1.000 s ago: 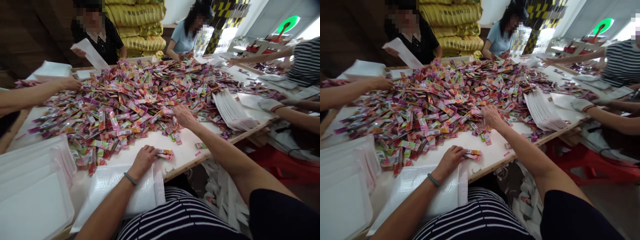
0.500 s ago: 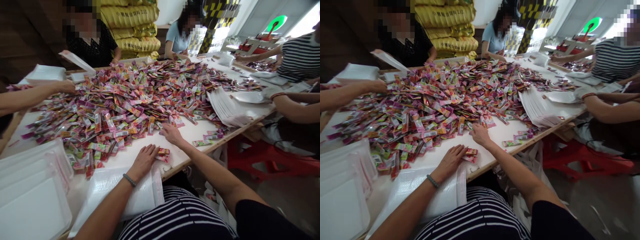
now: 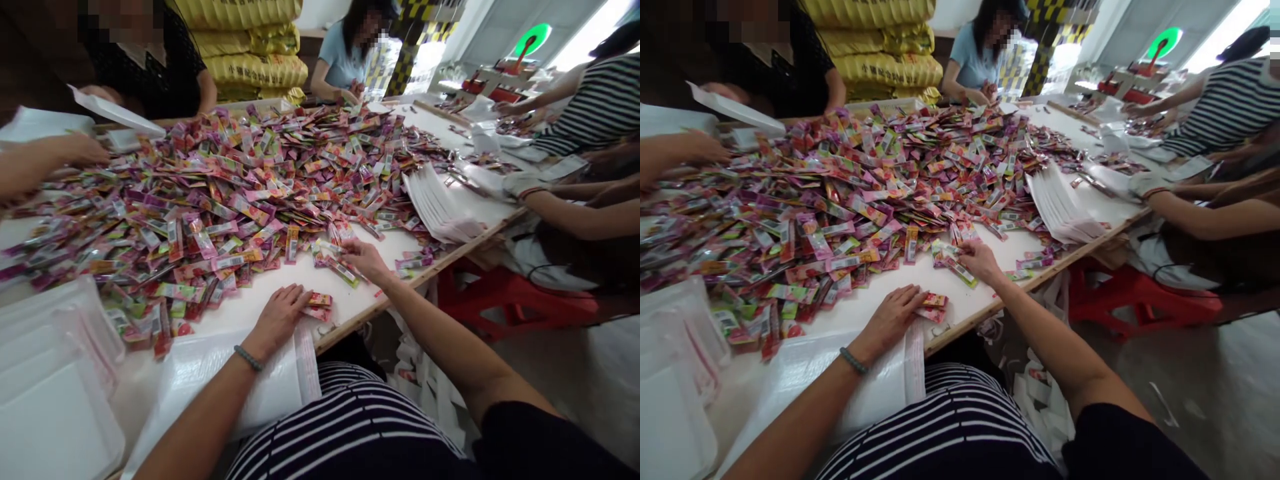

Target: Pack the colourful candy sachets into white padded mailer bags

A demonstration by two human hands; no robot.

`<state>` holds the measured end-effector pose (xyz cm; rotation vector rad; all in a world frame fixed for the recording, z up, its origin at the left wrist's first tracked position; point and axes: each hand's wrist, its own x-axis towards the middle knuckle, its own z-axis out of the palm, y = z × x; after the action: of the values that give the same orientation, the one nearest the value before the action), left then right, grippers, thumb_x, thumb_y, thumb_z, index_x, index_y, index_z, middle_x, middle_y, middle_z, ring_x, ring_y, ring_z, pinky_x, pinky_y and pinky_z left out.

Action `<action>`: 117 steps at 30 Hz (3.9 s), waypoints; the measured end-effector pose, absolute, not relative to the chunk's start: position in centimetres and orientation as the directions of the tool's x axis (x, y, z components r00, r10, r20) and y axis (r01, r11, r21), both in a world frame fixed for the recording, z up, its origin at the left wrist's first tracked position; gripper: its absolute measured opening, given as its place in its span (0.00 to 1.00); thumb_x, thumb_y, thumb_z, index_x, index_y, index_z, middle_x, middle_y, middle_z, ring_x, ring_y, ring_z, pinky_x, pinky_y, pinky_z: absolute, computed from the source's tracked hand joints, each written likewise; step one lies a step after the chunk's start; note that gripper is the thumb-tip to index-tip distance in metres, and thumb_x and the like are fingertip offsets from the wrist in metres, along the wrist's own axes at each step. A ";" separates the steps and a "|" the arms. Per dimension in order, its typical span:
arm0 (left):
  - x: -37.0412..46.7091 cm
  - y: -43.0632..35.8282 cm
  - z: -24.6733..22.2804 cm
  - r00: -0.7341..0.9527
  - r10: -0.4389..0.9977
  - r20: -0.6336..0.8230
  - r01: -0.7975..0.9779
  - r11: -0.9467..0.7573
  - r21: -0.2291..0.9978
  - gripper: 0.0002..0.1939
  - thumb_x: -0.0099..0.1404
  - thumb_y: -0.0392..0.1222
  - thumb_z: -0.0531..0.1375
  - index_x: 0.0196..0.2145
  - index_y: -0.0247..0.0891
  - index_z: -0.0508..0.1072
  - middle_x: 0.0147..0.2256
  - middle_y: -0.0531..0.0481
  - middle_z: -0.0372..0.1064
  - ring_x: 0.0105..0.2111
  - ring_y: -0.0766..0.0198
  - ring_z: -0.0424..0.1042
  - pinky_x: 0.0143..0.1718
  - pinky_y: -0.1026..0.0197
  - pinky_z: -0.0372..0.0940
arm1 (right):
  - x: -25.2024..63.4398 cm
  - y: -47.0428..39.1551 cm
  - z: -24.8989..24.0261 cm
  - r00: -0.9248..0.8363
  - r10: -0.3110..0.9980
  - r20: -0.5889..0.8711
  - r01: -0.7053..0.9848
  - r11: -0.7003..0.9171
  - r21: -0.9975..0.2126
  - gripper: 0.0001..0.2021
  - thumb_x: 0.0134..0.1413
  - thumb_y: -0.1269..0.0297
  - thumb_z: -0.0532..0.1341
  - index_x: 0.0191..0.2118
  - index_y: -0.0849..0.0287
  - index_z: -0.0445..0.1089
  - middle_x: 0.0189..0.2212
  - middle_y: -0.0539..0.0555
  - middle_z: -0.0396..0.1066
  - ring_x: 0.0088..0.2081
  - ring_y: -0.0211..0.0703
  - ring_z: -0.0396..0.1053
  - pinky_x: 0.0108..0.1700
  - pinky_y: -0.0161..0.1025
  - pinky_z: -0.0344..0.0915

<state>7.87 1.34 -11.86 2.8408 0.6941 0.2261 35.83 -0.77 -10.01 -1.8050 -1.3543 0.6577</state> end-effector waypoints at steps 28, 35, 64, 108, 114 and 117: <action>7.7 1.3 -11.7 0.903 0.410 0.126 0.384 -0.904 0.189 0.22 0.67 0.32 0.52 0.57 0.41 0.66 0.58 0.39 0.64 0.58 0.52 0.64 0.57 0.46 0.60 | 30.3 -3.0 -11.2 0.119 0.993 -0.001 0.927 -0.111 -0.358 0.14 0.64 0.62 0.54 0.48 0.57 0.73 0.41 0.56 0.72 0.43 0.42 0.69 0.45 0.34 0.61; 7.7 1.3 -11.5 0.904 0.399 0.154 0.369 -0.910 0.190 0.22 0.66 0.32 0.53 0.58 0.40 0.65 0.57 0.39 0.65 0.56 0.53 0.65 0.55 0.46 0.62 | 29.9 -3.0 -11.0 0.131 0.991 0.012 0.946 -0.121 -0.301 0.22 0.54 0.53 0.63 0.53 0.56 0.71 0.43 0.59 0.71 0.44 0.48 0.67 0.46 0.39 0.62; 6.8 2.3 -10.6 0.775 0.628 0.071 0.595 -0.762 0.255 0.38 0.51 0.63 0.65 0.53 0.37 0.68 0.56 0.33 0.59 0.58 0.40 0.57 0.57 0.38 0.54 | 29.3 5.6 -5.8 -0.543 0.837 0.070 0.839 0.537 0.089 0.14 0.64 0.72 0.48 0.42 0.62 0.71 0.36 0.60 0.72 0.42 0.49 0.62 0.47 0.46 0.49; 6.0 -8.0 -1.5 0.260 0.949 -0.181 0.962 -0.270 -0.032 0.14 0.63 0.29 0.49 0.47 0.34 0.63 0.32 0.43 0.71 0.32 0.54 0.76 0.30 0.58 0.65 | 27.0 -6.1 -8.6 -0.114 0.967 0.226 0.334 0.251 -0.909 0.22 0.58 0.62 0.56 0.59 0.58 0.64 0.39 0.52 0.75 0.36 0.41 0.71 0.38 0.36 0.67; 6.3 -7.7 -3.9 0.169 0.962 0.213 0.906 -0.236 0.351 0.06 0.67 0.36 0.48 0.41 0.40 0.62 0.26 0.52 0.70 0.28 0.60 0.74 0.30 0.61 0.62 | 26.4 -7.8 -8.6 -0.450 0.878 0.165 0.668 0.454 -0.590 0.27 0.51 0.75 0.58 0.59 0.55 0.65 0.44 0.56 0.73 0.43 0.45 0.68 0.44 0.40 0.65; 6.6 -7.7 -4.5 0.209 0.933 0.294 0.846 -0.323 0.424 0.05 0.67 0.37 0.48 0.38 0.41 0.62 0.27 0.53 0.71 0.26 0.62 0.73 0.29 0.63 0.61 | 26.1 -8.6 -7.0 -0.606 0.777 0.171 0.723 0.627 -0.291 0.25 0.57 0.74 0.56 0.60 0.53 0.63 0.46 0.58 0.70 0.42 0.46 0.65 0.42 0.41 0.64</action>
<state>6.63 -7.74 -4.52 2.3037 1.7152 0.7566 26.12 -8.57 -7.01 -1.2151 -2.5714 0.2782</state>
